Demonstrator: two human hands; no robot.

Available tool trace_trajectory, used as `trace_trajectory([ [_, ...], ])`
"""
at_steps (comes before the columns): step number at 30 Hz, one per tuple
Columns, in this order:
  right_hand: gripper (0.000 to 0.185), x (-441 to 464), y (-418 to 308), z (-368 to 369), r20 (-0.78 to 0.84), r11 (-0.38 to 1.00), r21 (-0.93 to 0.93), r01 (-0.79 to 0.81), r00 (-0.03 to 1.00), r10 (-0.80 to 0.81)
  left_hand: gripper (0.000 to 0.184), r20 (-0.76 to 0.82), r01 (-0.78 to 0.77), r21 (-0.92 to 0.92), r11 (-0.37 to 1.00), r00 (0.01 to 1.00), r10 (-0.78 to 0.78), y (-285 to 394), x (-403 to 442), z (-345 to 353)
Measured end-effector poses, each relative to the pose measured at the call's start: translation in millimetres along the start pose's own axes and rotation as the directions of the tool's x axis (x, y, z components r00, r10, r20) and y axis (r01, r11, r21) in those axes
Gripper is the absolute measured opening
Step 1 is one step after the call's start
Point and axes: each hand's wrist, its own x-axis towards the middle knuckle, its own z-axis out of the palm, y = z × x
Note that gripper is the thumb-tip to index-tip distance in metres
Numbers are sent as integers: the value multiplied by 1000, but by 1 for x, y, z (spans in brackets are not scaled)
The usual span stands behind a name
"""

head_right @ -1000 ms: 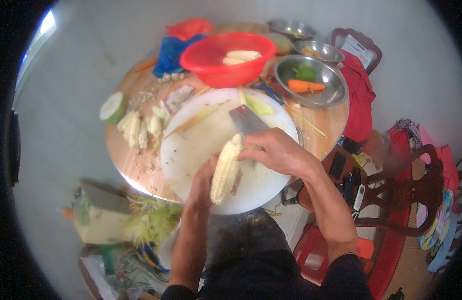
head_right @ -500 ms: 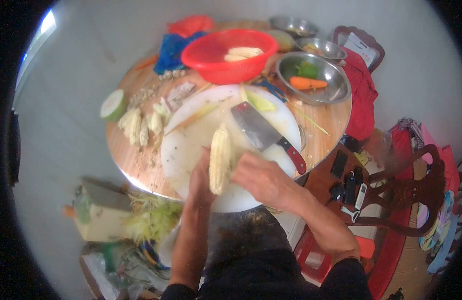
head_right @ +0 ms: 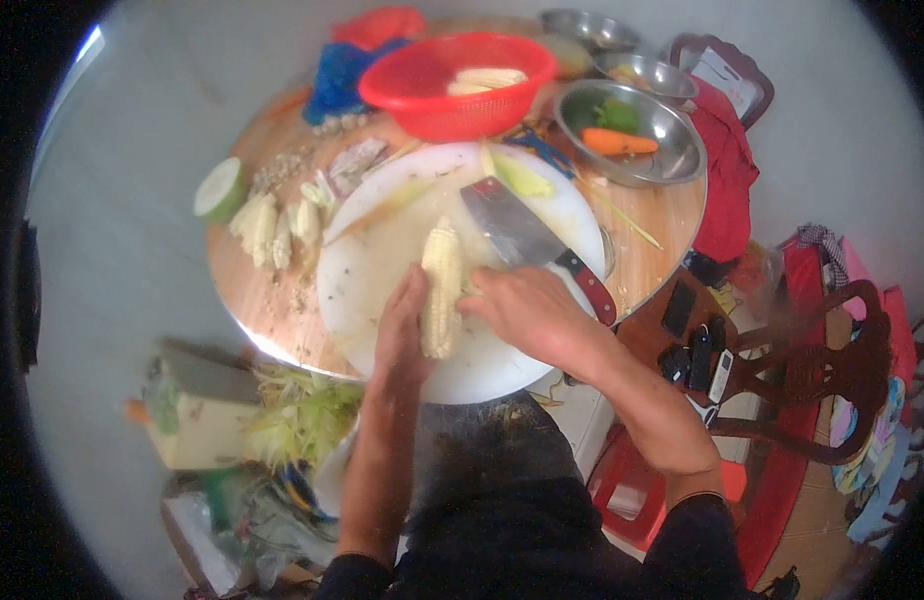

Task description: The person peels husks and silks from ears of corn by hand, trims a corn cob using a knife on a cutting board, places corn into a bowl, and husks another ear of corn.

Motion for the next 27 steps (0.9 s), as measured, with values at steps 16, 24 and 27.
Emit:
trace_trajectory([
  [16,25,-25,23,-19,-155,866,492,-90,969,190,71,189,88,-168,982,980,-56,0,-4,-9],
  [24,35,-9,37,-14,-49,623,731,-277,890,453,70,249,84,-92,992,967,-58,-1,-3,-3],
  [27,38,-2,20,-16,-95,579,802,-149,924,370,66,259,65,-95,993,965,-38,1,-3,-3],
])
